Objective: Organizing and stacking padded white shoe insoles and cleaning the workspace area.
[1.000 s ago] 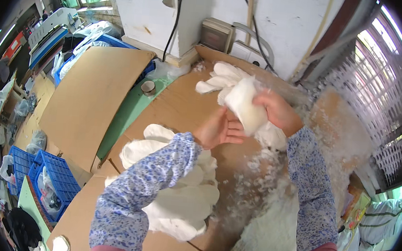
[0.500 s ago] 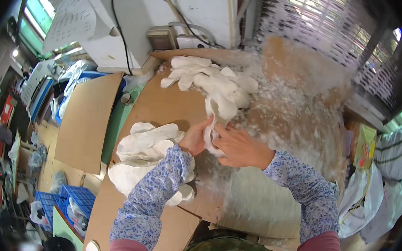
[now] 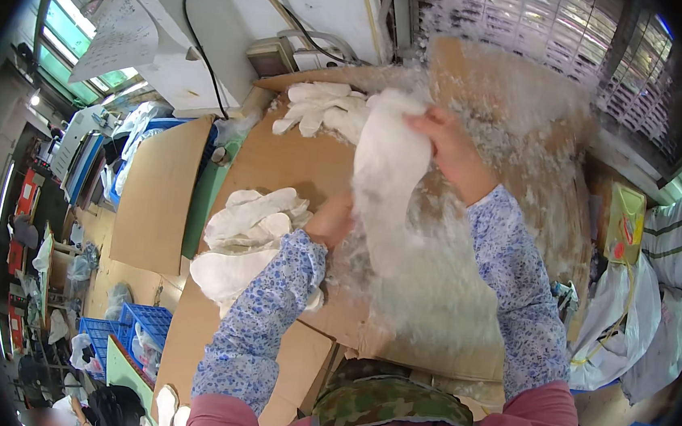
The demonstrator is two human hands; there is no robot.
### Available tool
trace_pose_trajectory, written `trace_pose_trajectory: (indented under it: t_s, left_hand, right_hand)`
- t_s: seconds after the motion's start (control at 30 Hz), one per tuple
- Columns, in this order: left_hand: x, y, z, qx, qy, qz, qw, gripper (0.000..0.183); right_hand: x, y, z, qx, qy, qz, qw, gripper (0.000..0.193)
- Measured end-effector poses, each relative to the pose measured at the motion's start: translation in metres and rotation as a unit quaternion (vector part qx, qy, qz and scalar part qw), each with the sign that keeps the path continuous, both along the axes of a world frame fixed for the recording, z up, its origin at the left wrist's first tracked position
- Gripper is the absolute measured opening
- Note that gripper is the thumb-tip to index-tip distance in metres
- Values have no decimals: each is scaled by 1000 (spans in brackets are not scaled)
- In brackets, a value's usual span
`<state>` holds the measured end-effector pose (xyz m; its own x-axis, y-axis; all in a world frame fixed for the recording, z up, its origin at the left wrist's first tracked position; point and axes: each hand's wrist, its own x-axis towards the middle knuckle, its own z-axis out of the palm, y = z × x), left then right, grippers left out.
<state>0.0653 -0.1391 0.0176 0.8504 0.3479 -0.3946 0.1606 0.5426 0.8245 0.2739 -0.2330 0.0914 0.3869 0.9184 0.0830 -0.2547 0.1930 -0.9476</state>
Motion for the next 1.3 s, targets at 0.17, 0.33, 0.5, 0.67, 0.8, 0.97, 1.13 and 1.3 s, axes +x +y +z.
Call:
trace_pose_trajectory:
  t_s: [0.17, 0.33, 0.5, 0.67, 0.8, 0.97, 1.13, 1.3]
  left_hand:
    - [10, 30, 57, 396, -87, 63, 912, 47]
    - [27, 50, 96, 554, -121, 67, 821, 58]
    - [36, 63, 93, 377, -122, 25, 918, 33]
    - [30, 65, 89, 288, -199, -10, 937, 22]
    - [32, 63, 96, 326, -76, 10, 942, 10]
    - [24, 72, 98, 194, -57, 57, 978, 11]
    - [33, 93, 119, 275, -180, 111, 938, 13]
    - [6, 111, 136, 299, -108, 152, 936, 20]
  right_hand:
    - [33, 25, 5, -49, -363, -115, 923, 18]
    - [-18, 48, 1, 67, -268, -75, 958, 22]
    - [-13, 60, 11, 38, -332, -82, 939, 25]
    - [-26, 68, 13, 23, -211, -84, 974, 31]
    - [-16, 68, 30, 67, -424, -147, 891, 29]
    - [-23, 27, 109, 297, -78, 61, 950, 32]
    - [21, 47, -88, -202, -644, 180, 715, 27]
    - [10, 45, -12, -48, -292, 85, 951, 31]
